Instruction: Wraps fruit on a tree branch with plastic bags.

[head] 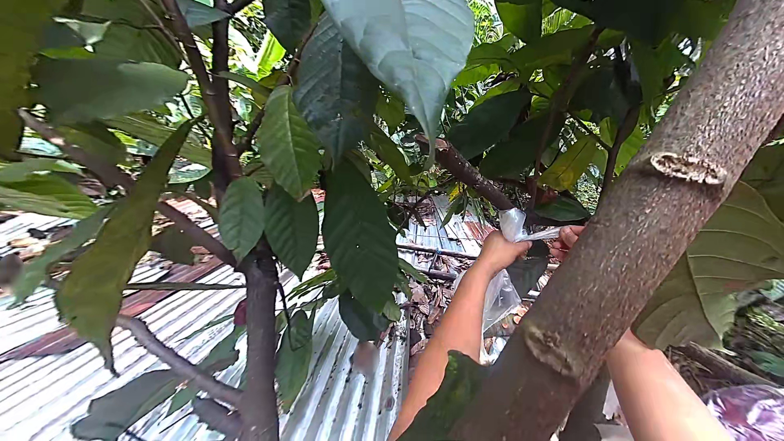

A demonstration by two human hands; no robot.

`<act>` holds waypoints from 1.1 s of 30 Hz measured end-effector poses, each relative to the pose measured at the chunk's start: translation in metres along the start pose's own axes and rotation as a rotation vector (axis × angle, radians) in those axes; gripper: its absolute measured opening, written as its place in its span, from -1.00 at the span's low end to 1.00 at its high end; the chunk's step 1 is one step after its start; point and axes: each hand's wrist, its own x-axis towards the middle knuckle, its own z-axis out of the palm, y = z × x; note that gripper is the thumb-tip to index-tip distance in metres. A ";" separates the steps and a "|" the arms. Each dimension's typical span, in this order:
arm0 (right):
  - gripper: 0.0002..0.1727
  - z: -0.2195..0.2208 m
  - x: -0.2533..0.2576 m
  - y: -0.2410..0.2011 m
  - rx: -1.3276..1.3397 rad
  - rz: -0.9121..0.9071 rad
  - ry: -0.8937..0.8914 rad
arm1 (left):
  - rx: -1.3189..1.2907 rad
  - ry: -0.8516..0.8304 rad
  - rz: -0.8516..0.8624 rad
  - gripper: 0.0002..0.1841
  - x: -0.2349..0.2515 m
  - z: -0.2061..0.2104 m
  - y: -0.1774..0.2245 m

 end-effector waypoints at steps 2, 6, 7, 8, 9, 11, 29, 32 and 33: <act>-0.70 0.021 0.016 0.030 0.072 0.141 -0.006 | -0.253 -0.042 -0.136 -0.89 0.001 0.000 0.003; -0.65 0.033 -0.004 0.060 -0.268 -0.134 -0.247 | -0.665 -0.007 -0.279 -0.93 0.003 0.006 0.000; -0.65 0.032 -0.005 0.057 -0.345 -0.197 -0.310 | -0.586 0.016 -0.229 -0.97 0.002 0.007 -0.002; -0.66 0.031 -0.001 0.055 -0.415 -0.253 -0.383 | -0.462 0.018 -0.168 -0.87 0.003 0.007 -0.004; -0.70 0.032 0.008 0.065 -0.444 -0.395 -0.394 | -0.335 0.010 -0.115 -0.78 0.004 0.005 -0.006; -0.76 0.034 0.028 0.077 -0.446 -0.655 -0.362 | -0.103 0.019 -0.039 -0.78 0.005 0.001 -0.008; -0.84 0.034 0.026 0.019 0.129 0.110 -0.294 | 0.186 -0.008 0.113 -0.60 0.015 0.000 -0.020; -0.87 0.037 0.034 0.037 0.157 0.008 -0.255 | 0.323 0.010 0.152 -0.65 0.013 -0.003 -0.016; -0.86 0.036 0.036 0.038 0.151 -0.018 -0.267 | 0.341 0.008 0.156 -0.66 0.012 -0.003 -0.015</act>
